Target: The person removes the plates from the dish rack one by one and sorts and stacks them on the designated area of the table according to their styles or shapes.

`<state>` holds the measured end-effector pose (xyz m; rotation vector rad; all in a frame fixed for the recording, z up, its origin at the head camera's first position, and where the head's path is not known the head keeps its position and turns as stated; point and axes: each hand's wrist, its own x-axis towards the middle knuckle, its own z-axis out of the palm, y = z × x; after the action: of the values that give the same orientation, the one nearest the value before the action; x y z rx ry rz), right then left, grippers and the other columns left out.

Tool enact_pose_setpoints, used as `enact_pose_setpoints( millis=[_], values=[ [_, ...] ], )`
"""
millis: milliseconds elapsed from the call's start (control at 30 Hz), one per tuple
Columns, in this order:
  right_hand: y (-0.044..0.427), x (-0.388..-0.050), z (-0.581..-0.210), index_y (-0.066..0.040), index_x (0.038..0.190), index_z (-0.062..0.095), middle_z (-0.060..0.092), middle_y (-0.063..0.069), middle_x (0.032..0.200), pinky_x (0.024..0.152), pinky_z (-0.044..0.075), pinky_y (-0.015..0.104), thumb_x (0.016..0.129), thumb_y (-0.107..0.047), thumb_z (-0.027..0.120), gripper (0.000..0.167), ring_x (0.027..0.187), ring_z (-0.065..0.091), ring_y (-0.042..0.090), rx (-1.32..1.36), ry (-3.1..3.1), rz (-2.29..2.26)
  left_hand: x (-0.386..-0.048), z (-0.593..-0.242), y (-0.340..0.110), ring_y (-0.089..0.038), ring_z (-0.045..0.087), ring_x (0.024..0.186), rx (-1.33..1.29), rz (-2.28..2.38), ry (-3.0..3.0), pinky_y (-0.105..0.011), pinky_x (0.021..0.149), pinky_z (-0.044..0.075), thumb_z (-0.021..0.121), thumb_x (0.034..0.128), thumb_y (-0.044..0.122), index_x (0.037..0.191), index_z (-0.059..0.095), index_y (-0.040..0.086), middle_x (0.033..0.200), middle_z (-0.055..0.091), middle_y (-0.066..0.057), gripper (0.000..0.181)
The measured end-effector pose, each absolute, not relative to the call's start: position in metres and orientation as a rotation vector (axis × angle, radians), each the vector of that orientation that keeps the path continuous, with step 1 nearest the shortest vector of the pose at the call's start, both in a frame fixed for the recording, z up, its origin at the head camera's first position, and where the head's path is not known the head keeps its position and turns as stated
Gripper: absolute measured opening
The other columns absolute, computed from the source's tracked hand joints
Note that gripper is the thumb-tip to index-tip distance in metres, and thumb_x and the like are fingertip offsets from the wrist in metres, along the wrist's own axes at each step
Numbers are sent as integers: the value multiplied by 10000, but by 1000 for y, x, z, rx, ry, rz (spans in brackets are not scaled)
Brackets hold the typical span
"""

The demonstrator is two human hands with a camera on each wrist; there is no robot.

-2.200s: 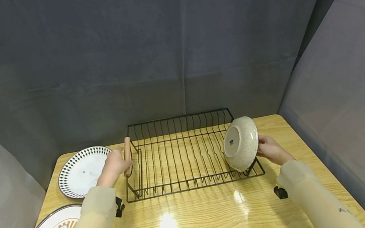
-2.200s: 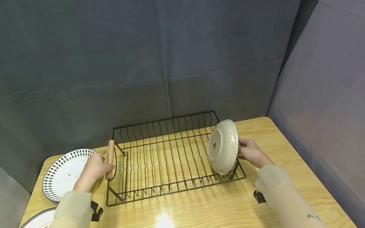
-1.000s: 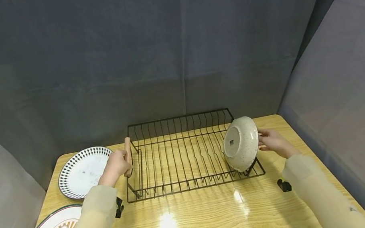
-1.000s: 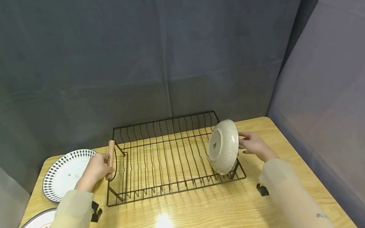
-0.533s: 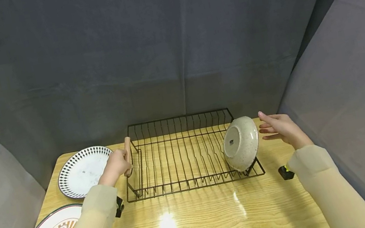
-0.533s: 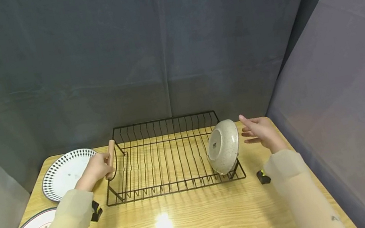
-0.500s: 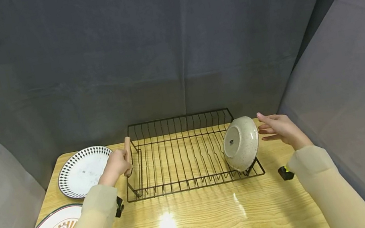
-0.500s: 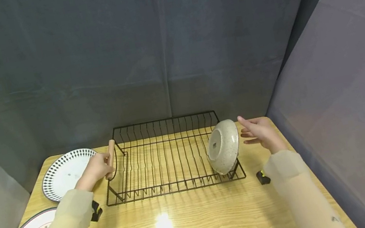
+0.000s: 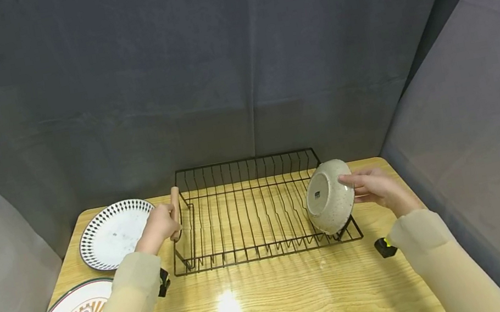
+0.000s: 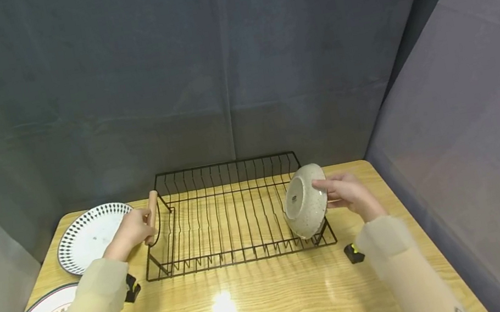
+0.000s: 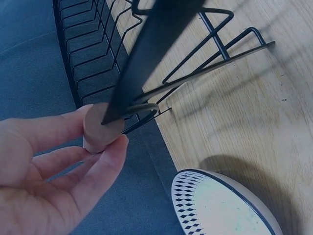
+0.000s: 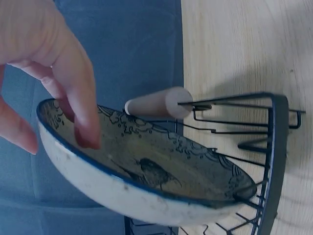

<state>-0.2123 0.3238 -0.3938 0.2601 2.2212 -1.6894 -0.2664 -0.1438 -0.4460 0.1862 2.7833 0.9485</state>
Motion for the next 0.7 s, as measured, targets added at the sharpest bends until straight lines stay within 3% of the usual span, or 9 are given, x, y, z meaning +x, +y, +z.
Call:
enact_pose_setpoints(
  millis=[133, 300, 500, 700],
  values=[
    [319, -210, -394, 121, 1316, 354, 641, -65, 826, 712, 530, 256, 889, -227, 593, 601, 778, 637, 68, 277, 2189, -1740, -267, -446, -144, -260, 503, 640, 192, 947, 2782, -319, 562, 417, 634, 744, -70, 958, 585, -89, 766, 562, -178, 221],
    [315, -209, -395, 64, 1183, 475, 635, -50, 814, 701, 530, 260, 872, -166, 617, 413, 763, 633, 79, 297, 2160, -1797, -267, -446, -144, -258, 500, 632, 188, 947, 2783, -314, 548, 416, 619, 743, -77, 961, 583, -86, 773, 563, -181, 221],
    [315, -208, -395, 59, 1169, 480, 623, -44, 830, 713, 526, 270, 876, -147, 609, 381, 773, 623, 89, 293, 2145, -1822, -267, -447, -144, -249, 490, 607, 179, 930, 2785, -306, 531, 407, 616, 747, -75, 945, 579, -97, 732, 558, -171, 203],
    [313, -209, -395, 7, 1046, 544, 618, -40, 814, 700, 519, 272, 874, -136, 611, 234, 759, 607, 102, 293, 2153, -1827, -266, -448, -144, -248, 518, 622, 153, 959, 2757, -314, 549, 440, 606, 777, -54, 1125, 539, -110, 766, 575, -183, 359]
  ],
)
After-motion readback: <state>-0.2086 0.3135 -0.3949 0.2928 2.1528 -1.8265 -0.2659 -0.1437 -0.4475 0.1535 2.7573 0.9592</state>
